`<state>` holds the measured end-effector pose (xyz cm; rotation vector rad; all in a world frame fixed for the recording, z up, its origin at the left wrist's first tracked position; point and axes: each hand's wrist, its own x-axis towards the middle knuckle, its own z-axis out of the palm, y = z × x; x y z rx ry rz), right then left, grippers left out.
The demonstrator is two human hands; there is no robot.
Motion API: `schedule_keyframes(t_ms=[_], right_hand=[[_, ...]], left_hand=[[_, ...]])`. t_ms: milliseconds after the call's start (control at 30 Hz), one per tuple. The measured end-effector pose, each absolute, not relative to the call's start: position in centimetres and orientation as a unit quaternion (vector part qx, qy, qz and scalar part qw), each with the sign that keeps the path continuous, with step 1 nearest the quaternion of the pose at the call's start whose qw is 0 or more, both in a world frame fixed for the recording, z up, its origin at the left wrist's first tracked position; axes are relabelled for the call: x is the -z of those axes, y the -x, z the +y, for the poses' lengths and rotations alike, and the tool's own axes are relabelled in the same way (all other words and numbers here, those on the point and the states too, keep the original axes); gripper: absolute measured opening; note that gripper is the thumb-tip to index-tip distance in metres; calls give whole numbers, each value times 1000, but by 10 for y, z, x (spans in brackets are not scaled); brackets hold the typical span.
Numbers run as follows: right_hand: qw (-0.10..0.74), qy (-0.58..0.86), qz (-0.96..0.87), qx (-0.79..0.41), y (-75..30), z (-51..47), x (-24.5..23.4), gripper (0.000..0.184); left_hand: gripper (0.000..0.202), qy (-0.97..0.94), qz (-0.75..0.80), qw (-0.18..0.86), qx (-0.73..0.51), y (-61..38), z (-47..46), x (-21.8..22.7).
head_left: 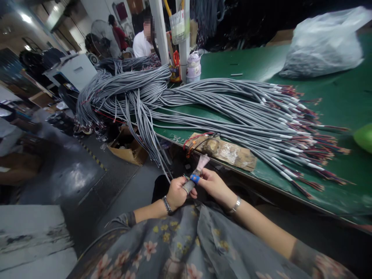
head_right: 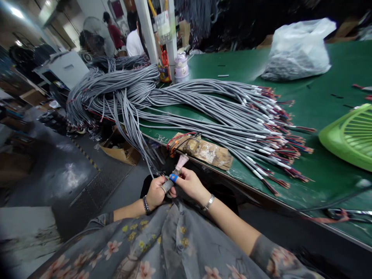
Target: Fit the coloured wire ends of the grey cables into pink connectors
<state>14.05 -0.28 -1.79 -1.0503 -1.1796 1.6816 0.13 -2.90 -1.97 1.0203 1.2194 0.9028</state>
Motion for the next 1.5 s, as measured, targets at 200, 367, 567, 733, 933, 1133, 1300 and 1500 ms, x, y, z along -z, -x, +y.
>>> schedule_keyframes(t_ms=[200,367,567,733,933,1133,1300,1500], right_hand=[[419,433,-470,-644,-143,-5,21,43],[430,433,-459,-646,-144,-6,21,42],[427,427,-436,-668,-140,-8,20,41],[437,454,-430,-647,-140,-6,21,46],[424,449,-389,-683,-141,-9,18,46],[424,468,-376,-677,-143,-7,18,42],[434,454,-375,-682,-140,-5,17,41],[438,450,-333,-703,-143,-6,23,37]], left_hand=[[50,-423,528,618,-399,-2,-28,22],[50,-421,526,616,-410,-2,-26,24],[52,-461,513,627,-361,-1,-26,16],[48,-428,527,615,-401,0,-27,23],[42,-392,534,610,-435,-1,-25,28],[40,-396,531,612,-431,-2,-26,24],[41,-412,528,618,-411,-2,-27,24],[42,-405,525,623,-415,0,-26,29]])
